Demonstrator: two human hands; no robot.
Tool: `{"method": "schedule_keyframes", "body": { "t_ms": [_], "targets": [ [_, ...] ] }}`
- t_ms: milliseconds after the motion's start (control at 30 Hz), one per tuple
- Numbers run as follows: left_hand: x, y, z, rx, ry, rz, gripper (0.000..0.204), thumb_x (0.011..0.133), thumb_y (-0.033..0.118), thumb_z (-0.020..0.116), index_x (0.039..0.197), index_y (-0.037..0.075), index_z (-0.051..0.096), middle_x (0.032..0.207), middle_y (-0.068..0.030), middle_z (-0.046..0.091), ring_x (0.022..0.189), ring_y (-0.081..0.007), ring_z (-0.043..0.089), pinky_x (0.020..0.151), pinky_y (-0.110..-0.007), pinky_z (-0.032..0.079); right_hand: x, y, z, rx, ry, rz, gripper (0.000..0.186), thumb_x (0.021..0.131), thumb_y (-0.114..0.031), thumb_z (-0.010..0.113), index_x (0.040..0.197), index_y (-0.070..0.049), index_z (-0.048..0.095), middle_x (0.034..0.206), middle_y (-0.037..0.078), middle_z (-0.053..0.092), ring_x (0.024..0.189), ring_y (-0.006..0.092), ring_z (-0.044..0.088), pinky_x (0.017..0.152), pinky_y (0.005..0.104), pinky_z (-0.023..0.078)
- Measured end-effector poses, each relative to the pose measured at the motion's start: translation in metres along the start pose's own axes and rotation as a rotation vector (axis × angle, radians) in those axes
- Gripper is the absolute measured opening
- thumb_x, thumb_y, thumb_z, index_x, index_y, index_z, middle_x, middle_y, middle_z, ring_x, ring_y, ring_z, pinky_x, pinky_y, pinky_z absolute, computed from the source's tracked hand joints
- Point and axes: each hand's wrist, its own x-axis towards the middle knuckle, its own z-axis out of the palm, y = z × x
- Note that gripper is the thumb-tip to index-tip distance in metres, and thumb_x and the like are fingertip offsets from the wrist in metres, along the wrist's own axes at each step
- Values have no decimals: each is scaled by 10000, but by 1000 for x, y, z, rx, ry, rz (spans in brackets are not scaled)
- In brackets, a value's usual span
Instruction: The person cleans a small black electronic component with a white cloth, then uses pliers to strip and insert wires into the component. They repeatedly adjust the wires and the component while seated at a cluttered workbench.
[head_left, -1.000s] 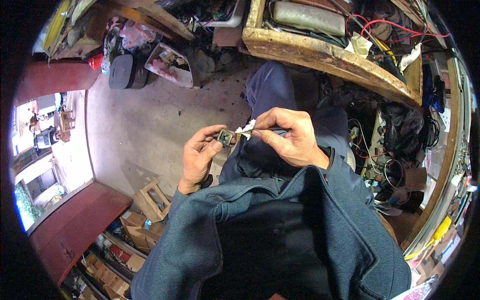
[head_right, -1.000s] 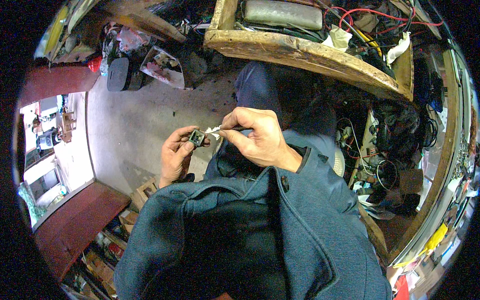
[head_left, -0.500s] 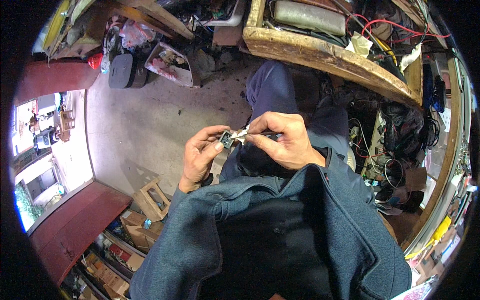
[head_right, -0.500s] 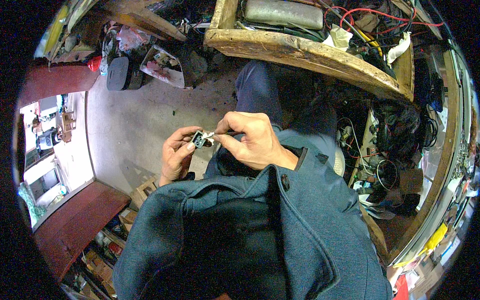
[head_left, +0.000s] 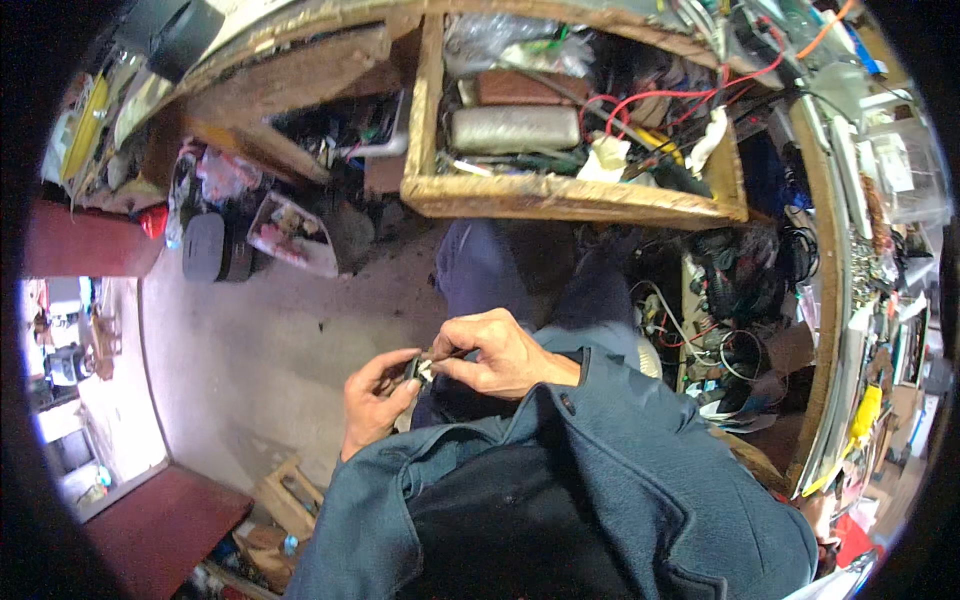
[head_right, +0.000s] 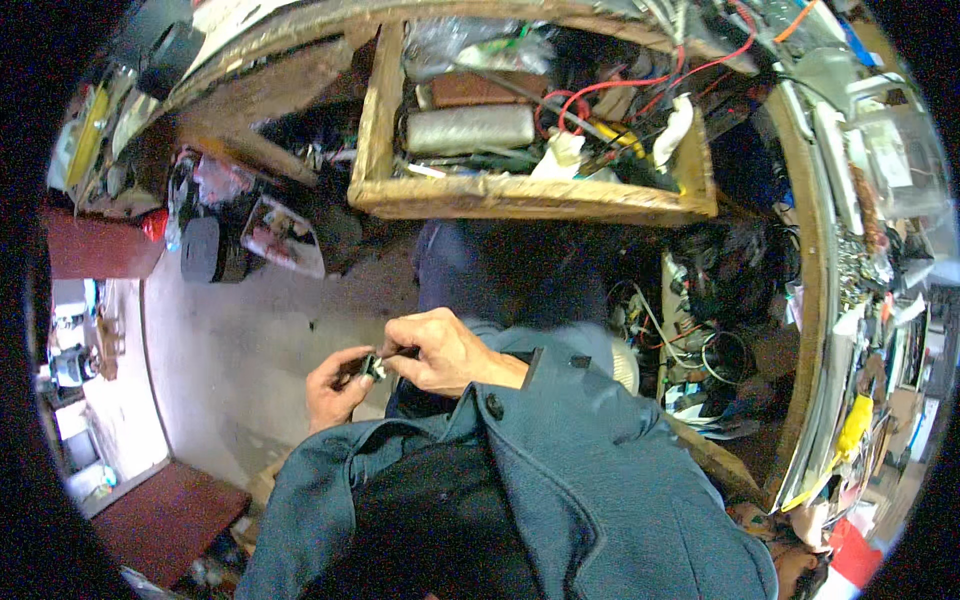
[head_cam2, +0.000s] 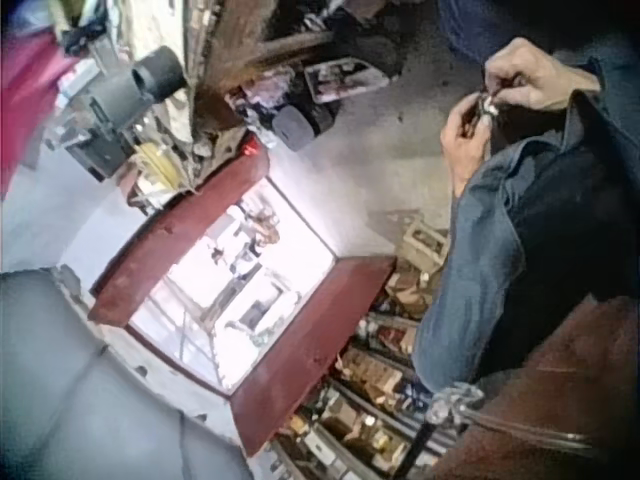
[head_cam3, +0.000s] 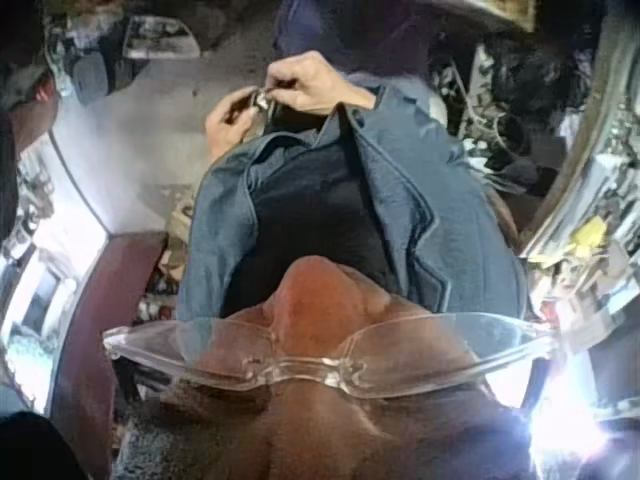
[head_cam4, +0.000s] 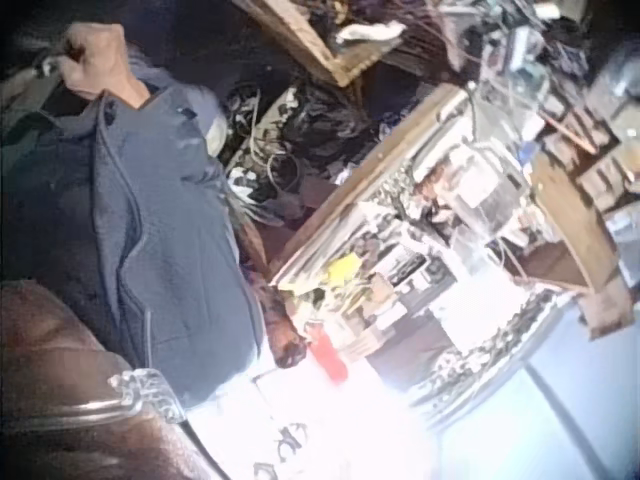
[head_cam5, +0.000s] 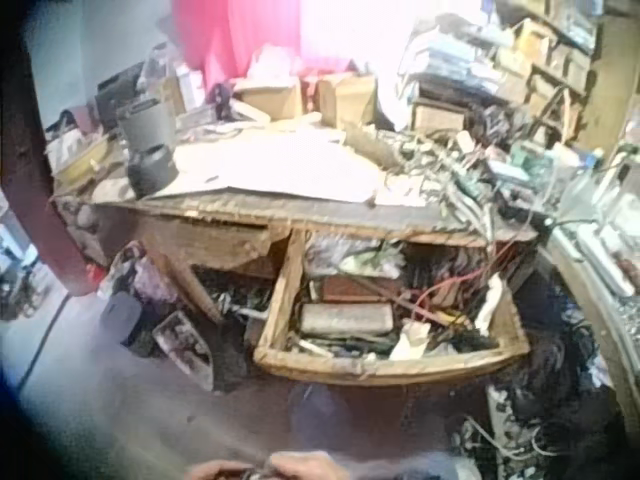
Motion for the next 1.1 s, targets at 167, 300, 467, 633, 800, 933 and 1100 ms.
{"method": "schedule_keyframes", "body": {
  "t_ms": [167, 300, 467, 633, 800, 933, 1100],
  "targets": [
    [22, 2, 0, -76, 47, 173, 382, 909, -2, 679, 1280, -61, 610, 1188, -161, 709, 1076, -201, 680, 980, -330, 526, 12, -33, -46, 56, 183, -23, 85, 837, -37, 764, 879, 2, 701, 825, 110, 728, 763, 184, 710, 681, 302, 551],
    [39, 23, 11, -75, 111, 333, 382, 914, 28, 687, 1281, -43, 607, 1182, -165, 715, 1068, -186, 673, 963, -315, 526, 34, -64, -107, -73, 462, -184, 71, 853, -38, 760, 860, 3, 703, 855, 65, 737, 792, 123, 680, 731, 288, 548],
    [51, 48, 32, -62, 181, 403, 372, 925, 50, 676, 1280, -31, 602, 1226, -175, 694, 1040, -207, 688, 948, -348, 547, 61, -45, -159, -311, 652, -28, 111, 861, -86, 773, 880, 0, 706, 805, 62, 727, 745, 118, 652, 695, 286, 522],
    [52, 50, 44, -95, 205, 594, 420, 911, -33, 664, 1310, -16, 533, 1332, -202, 625, 1167, -259, 657, 1035, -378, 503, 66, -46, -157, -852, 616, -50, 199, 853, -187, 791, 908, -46, 661, 812, 179, 694, 763, 351, 696, 686, 400, 535],
    [41, 46, 38, -93, 245, 613, 494, 857, -98, 703, 1296, 22, 511, 1314, -217, 617, 1200, -297, 642, 1050, -394, 505, 62, -37, -154, -825, 641, -85, 106, 842, -64, 704, 938, -38, 666, 853, 170, 697, 839, 347, 704, 754, 405, 547],
    [25, 36, 34, -18, 336, 534, 490, 838, -78, 745, 1267, 12, 527, 1290, -190, 635, 1185, -258, 644, 1047, -377, 503, 58, -40, -150, -849, 620, -13, 91, 857, -83, 702, 940, -46, 701, 864, 152, 722, 802, 324, 708, 738, 377, 546],
    [10, 25, 28, 112, 427, 411, 516, 832, -19, 796, 1287, -28, 554, 1241, -153, 664, 1133, -207, 657, 1038, -350, 497, 57, -43, -151, -951, 669, 3, 175, 864, -215, 712, 972, -86, 762, 808, 132, 736, 673, 260, 703, 674, 338, 544]
  ]
}}
